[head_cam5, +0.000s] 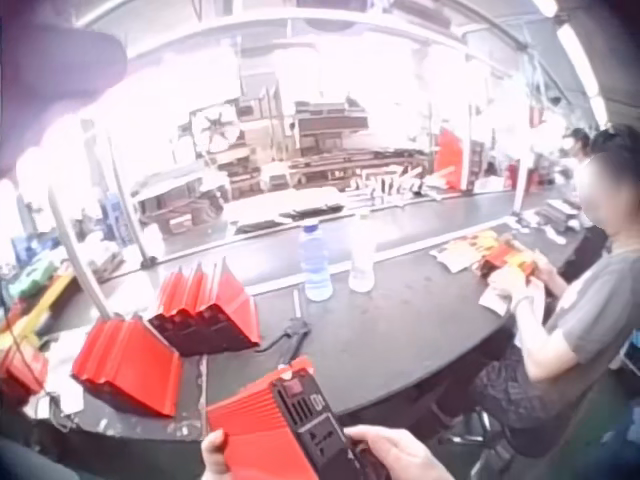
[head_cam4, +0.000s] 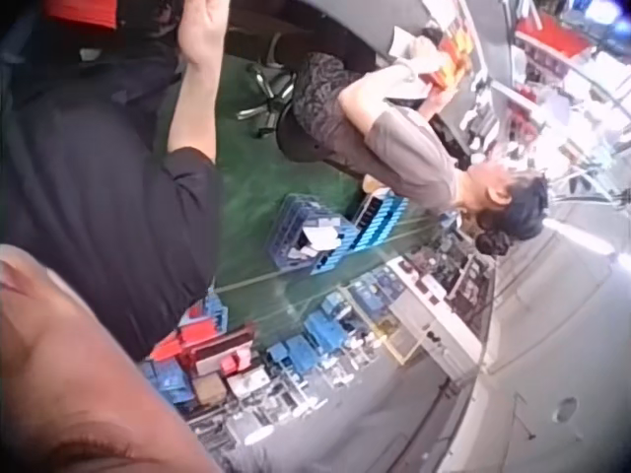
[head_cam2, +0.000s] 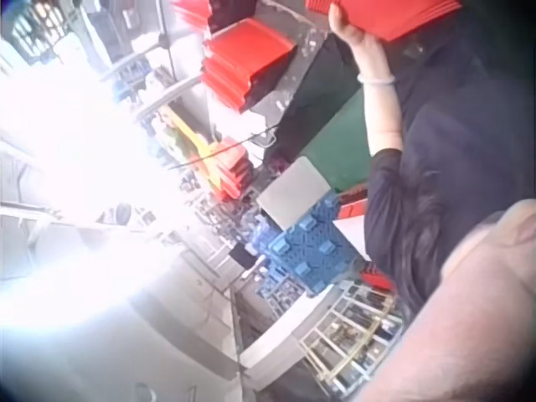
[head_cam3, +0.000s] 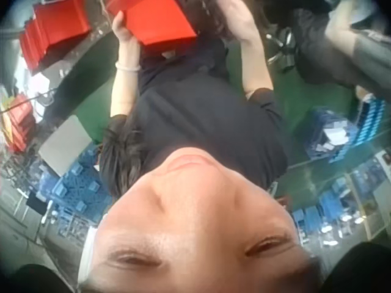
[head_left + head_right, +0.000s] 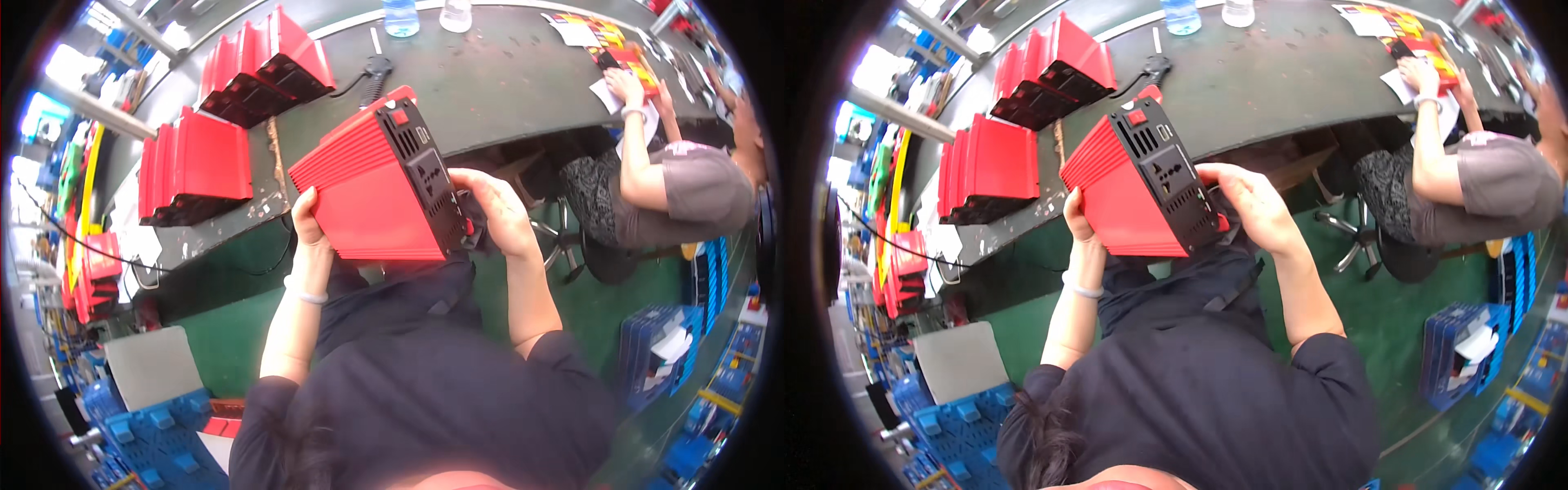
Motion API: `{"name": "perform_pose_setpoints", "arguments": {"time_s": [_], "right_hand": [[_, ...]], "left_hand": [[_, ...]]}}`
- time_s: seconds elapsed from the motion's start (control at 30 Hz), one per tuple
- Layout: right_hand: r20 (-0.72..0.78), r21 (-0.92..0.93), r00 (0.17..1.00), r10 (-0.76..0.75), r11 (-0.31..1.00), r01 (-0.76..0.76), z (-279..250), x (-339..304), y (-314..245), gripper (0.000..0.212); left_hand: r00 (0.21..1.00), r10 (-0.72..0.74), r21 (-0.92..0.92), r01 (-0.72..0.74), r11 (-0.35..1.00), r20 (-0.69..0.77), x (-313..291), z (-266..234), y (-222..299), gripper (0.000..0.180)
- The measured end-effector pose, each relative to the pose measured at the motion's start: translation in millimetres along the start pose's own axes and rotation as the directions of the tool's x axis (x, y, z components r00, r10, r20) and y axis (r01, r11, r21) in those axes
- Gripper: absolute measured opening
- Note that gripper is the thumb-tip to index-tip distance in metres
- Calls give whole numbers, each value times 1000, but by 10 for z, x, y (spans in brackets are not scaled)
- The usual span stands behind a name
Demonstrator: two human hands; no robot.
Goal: Cleaning and inspecting red electronic power inverter housings with a cloth and an air nozzle.
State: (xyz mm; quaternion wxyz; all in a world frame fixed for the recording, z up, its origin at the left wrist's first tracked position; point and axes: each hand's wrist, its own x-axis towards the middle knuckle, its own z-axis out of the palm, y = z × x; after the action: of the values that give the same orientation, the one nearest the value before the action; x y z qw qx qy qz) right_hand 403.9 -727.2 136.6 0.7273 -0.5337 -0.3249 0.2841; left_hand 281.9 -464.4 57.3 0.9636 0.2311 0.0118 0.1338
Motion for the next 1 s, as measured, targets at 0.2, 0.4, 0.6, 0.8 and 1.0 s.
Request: {"name": "perform_pose_setpoints", "arguments": {"time_s": [0.2, 0.4, 0.6, 0.8, 1.0], "right_hand": [[-72, -467, 983, -166, 877, 114, -106, -169, -77, 61], [-269, -334, 962, 51, 932, -143, -250, -84, 197, 59], [24, -461, 989, -143, 877, 138, -144, -137, -54, 87], [101, -307, 978, -181, 930, 204, -37, -41, -249, 79], [105, -261, 969, -222, 934, 243, -38, -43, -172, 72]], "left_hand": [[998, -67, 29, 66, 997, 21, 149, 234, -52, 56], [966, -58, 535, 188, 823, -251, 333, 923, 5, 41], [997, -38, 204, 49, 978, -60, 274, 392, 113, 51], [999, -40, -5, 40, 999, 20, 451, 83, 19, 55], [991, -70, -60, 78, 995, 115, 448, 81, 3, 57]]}}
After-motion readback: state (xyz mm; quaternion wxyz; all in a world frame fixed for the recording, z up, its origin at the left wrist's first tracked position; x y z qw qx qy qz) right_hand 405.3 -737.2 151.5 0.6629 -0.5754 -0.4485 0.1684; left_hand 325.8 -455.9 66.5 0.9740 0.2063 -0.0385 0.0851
